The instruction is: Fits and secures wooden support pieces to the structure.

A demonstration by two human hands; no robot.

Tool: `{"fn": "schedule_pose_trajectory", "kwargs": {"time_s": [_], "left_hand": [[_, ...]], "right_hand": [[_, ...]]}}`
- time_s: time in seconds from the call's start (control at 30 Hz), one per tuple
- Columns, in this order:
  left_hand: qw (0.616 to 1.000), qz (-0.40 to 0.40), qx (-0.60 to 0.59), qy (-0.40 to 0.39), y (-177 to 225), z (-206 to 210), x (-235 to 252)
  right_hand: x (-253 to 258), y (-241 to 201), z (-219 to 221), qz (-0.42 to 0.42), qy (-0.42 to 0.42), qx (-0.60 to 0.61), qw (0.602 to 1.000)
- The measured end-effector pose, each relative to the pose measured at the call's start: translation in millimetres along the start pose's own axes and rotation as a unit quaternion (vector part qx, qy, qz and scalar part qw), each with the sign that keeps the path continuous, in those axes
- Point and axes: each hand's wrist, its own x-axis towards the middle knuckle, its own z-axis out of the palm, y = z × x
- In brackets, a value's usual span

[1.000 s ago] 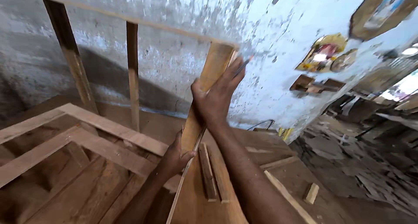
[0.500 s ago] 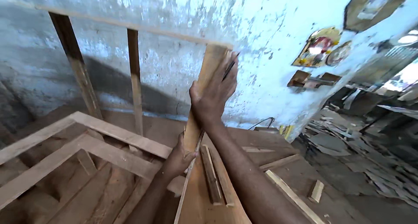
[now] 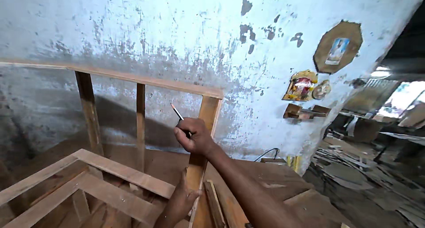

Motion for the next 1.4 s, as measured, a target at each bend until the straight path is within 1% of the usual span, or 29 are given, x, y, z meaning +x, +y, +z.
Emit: {"fn": "schedule_pose_trajectory", "kwargs": {"time_s": [0.07,0.1,0.13,0.17,0.2,0.27,0.33,0.4,0.47,0.53,0.57,0.6,0.63,0.7,0.73,0.77,0.8,0.83,0.9,0.93,1.0,1.1,1.17,1.2,1.23,1.27,1.3,1.33,1.4], "left_hand": [[0.999,-0.031,0.020,-0.006,5.6,-2.2,-3.4],[0.999,-0.042,0.025,-0.002,9.5,-3.4,-3.8],[0.999,-0.028,0.028,0.006,4.8,-1.9,-1.3],[1.000,-0.013,0.015,0.009,2.5,-0.7,-0.2],[1.000,0.003,-0.004,0.014,-0.7,0.9,-0.7],[1.000,0.012,-0.015,0.017,-7.7,3.5,-1.7],[0.999,0.013,-0.020,0.023,-9.7,3.3,0.1],[0.999,-0.002,-0.028,0.023,-8.2,2.4,-0.1],[0.999,-0.012,-0.027,0.021,-7.1,0.5,-1.0],[0.998,0.017,-0.035,0.040,-10.9,2.3,-6.1],[0.996,0.041,-0.049,0.059,-10.1,1.7,-11.6],[0.993,0.060,-0.053,0.083,-7.7,-1.2,-20.1],[0.991,0.068,-0.039,0.107,-0.6,-8.0,-29.2],[0.989,0.047,0.007,0.142,12.7,-25.5,-42.5],[0.986,0.033,0.030,0.161,17.8,-33.2,-54.6],[0.982,0.022,0.048,0.182,22.7,-39.8,-72.8],[0.977,0.008,0.066,0.201,27.5,-44.8,-94.3],[0.972,-0.007,0.088,0.219,31.3,-49.8,-116.5],[0.954,-0.033,0.142,0.263,44.0,-64.0,-161.5],[0.938,-0.028,0.179,0.294,51.0,-74.3,-183.0],[0.899,-0.034,0.263,0.347,67.0,-103.0,-229.0],[0.833,-0.062,0.373,0.404,89.9,-154.7,-308.8],[0.784,-0.113,0.433,0.431,93.5,-188.1,-369.2],[0.770,-0.150,0.435,0.443,90.2,-201.4,-400.9],[0.769,-0.191,0.422,0.441,78.0,-209.6,-433.5],[0.781,-0.235,0.398,0.419,59.7,-211.1,-465.8],[0.805,-0.268,0.367,0.381,35.6,-208.2,-495.1],[0.831,-0.271,0.347,0.341,11.4,-202.6,-519.2],[0.867,-0.243,0.318,0.298,-24.8,-178.9,-548.1]], "right_hand": [[7.6,-28.0,0.4,-0.033,0.000,-0.002,0.999],[14.4,-41.7,-2.2,-0.066,-0.005,-0.005,0.998],[21.1,-47.4,-6.8,-0.098,-0.014,-0.013,0.995],[25.6,-41.1,-13.2,-0.113,-0.023,-0.027,0.993],[25.3,-22.2,-19.3,-0.110,-0.029,-0.050,0.992],[16.5,11.5,-25.0,-0.063,-0.045,-0.072,0.994],[19.1,15.9,-25.3,-0.025,-0.048,-0.068,0.996],[16.4,-0.8,-26.3,0.001,-0.038,-0.045,0.998],[2.6,-35.3,-23.5,0.011,-0.034,-0.043,0.998],[-18.4,-72.8,-17.9,0.003,-0.028,-0.035,0.999],[-29.9,-88.5,-15.8,0.001,-0.008,-0.025,1.000],[-42.1,-104.4,-15.7,0.008,0.034,-0.017,0.999],[-54.4,-119.6,-17.8,0.035,0.092,-0.014,0.995],[-73.5,-145.2,-23.5,0.143,0.216,-0.030,0.965],[-79.2,-154.4,-23.5,0.211,0.250,-0.039,0.944],[-82.9,-162.4,-18.9,0.285,0.251,-0.034,0.924],[-84.7,-169.3,-8.7,0.353,0.225,-0.009,0.908],[-83.1,-177.0,7.0,0.401,0.182,0.027,0.897],[-69.8,-202.3,49.8,0.433,0.113,0.113,0.887],[-59.6,-219.9,72.9,0.426,0.107,0.156,0.885],[-38.1,-261.2,112.9,0.387,0.126,0.251,0.878],[-5.8,-317.8,160.1,0.345,0.116,0.342,0.866],[17.5,-339.0,197.2,0.315,0.097,0.380,0.864],[33.3,-346.4,218.9,0.305,0.095,0.392,0.863],[51.9,-352.7,242.2,0.294,0.099,0.403,0.861],[70.2,-357.6,266.7,0.284,0.102,0.410,0.861],[91.2,-361.6,294.9,0.272,0.109,0.422,0.858],[115.3,-364.9,326.8,0.250,0.122,0.439,0.854],[153.7,-375.5,392.1,0.229,0.120,0.462,0.848]]}}
